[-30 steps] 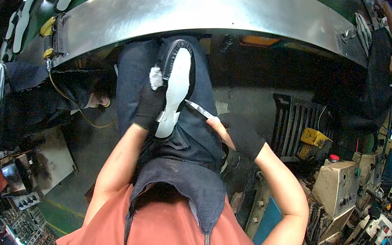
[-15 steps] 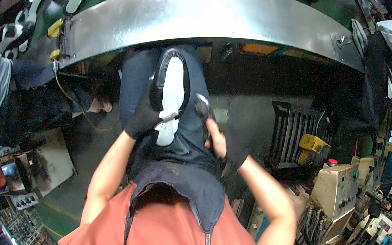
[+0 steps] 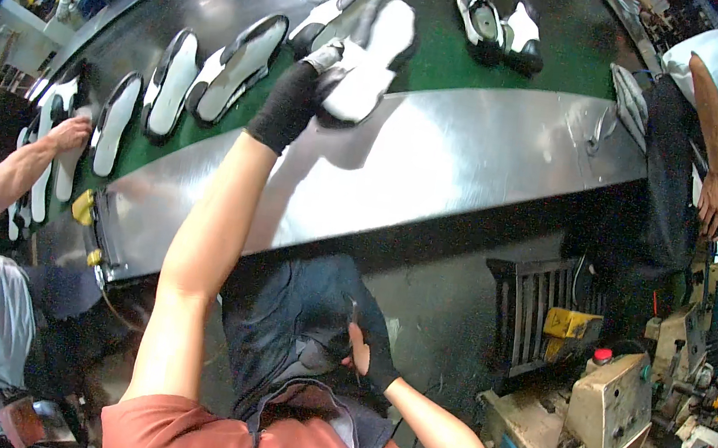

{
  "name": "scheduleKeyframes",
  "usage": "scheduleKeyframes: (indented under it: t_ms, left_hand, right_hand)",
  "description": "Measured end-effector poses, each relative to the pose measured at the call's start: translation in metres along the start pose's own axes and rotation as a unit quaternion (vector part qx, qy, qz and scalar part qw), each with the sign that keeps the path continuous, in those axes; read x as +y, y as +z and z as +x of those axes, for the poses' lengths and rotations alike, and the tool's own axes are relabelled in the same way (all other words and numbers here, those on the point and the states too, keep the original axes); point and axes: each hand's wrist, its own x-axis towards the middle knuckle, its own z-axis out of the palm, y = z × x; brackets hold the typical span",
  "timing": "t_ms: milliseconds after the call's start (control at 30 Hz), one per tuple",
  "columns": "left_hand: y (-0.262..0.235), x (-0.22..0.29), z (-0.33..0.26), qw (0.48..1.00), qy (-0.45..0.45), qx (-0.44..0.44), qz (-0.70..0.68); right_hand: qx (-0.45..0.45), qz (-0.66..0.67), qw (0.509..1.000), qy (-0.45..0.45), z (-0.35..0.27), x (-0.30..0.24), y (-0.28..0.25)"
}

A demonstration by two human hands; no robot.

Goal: The person uses a curved metal tool to scrape and trim the white sole of a black shoe held on their lap. They repeatedly pick up shoes from a nearby conveyor belt, perform the trimming action, and place the shoes back on the belt.

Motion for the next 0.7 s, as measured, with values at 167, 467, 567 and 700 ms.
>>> scheduleKeyframes:
  t_ms: [167, 467, 567, 700]
  left_hand:
    - [0.023, -0.006, 0.029, 0.748, 0.122, -0.109, 0.643]
    - [-0.045, -0.007, 0.109, 0.722, 0.044, 0.138, 0.676]
    - [-0.072, 0.005, 0.070, 0.903, -0.021, 0.051, 0.427]
    - [-0.104, 0.020, -0.098, 0.930, 0.018, 0.053, 0.362]
  right_hand:
    - [0.029, 0.047, 0.998, -0.021, 0.023, -0.032, -0.017]
    - [-0.004, -0.029, 0.999, 0.039, 0.040, -0.030, -0.013]
    - [-0.018, 0.059, 0.998, 0.011, 0.051, -0.011, -0.006]
    - [0.027, 0.055, 0.991, -0.118, 0.024, -0.021, 0.003]
